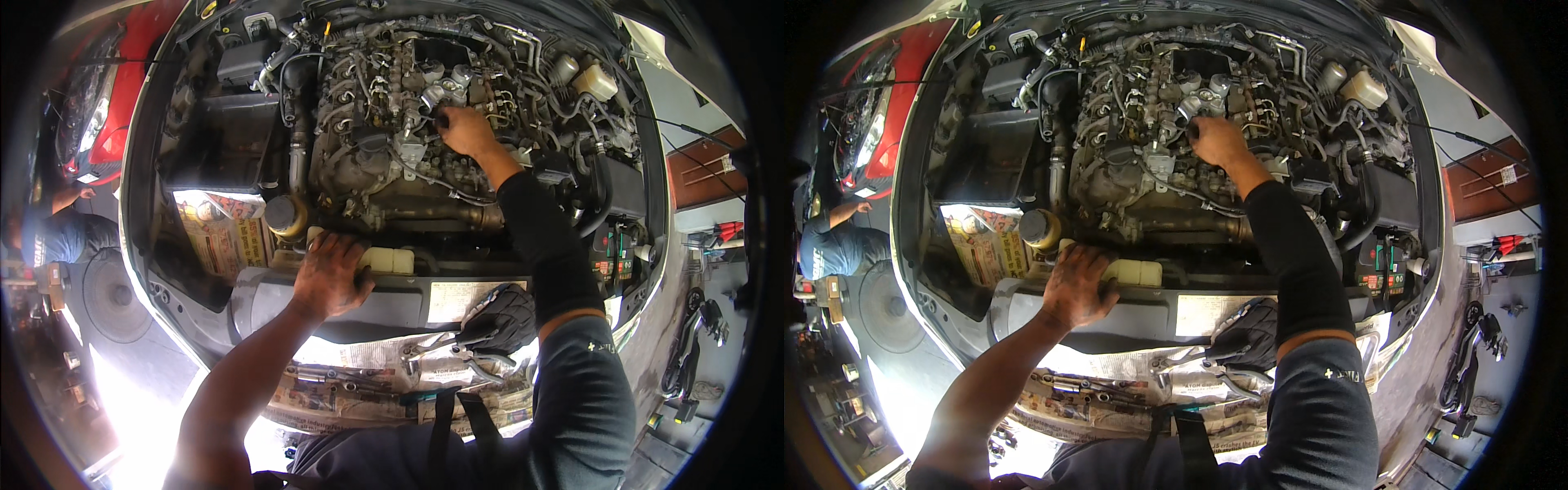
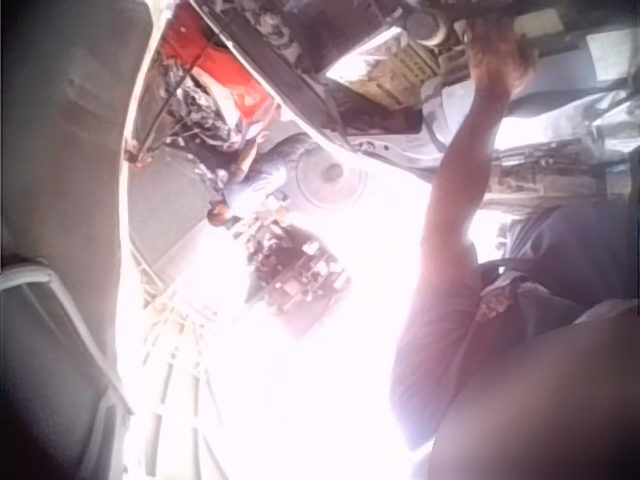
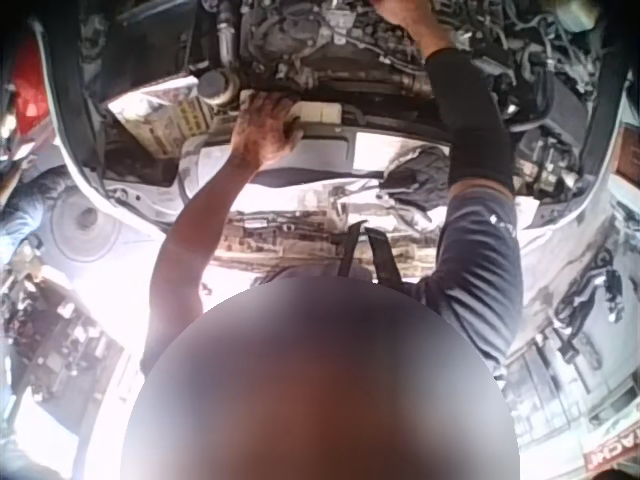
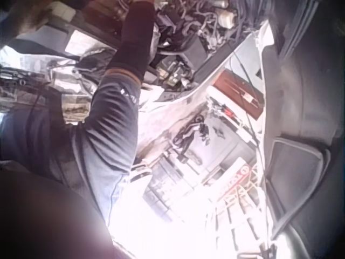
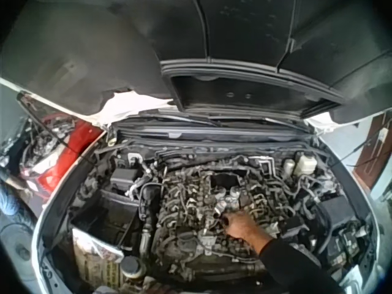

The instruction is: The person works on a car engine with the hood open, using a wrench to loosen and remove bolts from the engine block. They place removed parts on a cardboard sheet on the floor and continue adjusting components within the engine bay.

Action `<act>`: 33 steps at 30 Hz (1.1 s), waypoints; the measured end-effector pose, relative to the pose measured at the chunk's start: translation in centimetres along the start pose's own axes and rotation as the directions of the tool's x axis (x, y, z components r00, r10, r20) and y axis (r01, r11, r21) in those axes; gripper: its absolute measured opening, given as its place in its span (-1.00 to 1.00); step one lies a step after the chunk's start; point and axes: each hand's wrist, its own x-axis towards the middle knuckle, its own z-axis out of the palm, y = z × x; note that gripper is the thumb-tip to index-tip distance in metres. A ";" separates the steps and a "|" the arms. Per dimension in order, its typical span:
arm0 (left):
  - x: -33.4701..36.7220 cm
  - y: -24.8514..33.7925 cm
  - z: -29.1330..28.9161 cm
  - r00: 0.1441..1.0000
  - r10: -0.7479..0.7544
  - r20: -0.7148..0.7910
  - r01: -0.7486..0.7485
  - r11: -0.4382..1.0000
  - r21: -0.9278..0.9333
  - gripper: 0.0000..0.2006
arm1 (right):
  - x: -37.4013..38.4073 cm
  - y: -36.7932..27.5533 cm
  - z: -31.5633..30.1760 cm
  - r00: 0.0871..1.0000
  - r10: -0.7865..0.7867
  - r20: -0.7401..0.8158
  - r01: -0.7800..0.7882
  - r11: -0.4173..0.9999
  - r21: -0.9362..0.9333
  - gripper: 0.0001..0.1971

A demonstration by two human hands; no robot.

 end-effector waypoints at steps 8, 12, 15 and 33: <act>0.3 0.3 -0.4 1.000 0.014 -0.004 -0.014 1.000 -0.018 -0.42 | -1.6 1.5 3.6 0.989 0.101 -0.109 -0.076 0.975 0.209 -0.39; 0.2 0.3 -0.4 0.999 0.021 -0.031 -0.021 1.000 -0.007 -0.42 | -1.9 1.7 4.5 0.987 0.107 -0.123 -0.073 0.964 0.254 -0.34; 0.2 0.3 -0.2 0.999 0.024 -0.046 -0.024 1.000 0.005 -0.42 | -2.4 1.6 4.7 0.985 0.137 -0.107 -0.093 0.936 0.341 -0.34; -0.2 0.2 -0.2 0.998 -0.033 0.049 0.033 0.999 0.009 -0.41 | -1.3 -1.0 1.8 0.991 0.133 0.019 -0.134 0.983 0.127 -0.46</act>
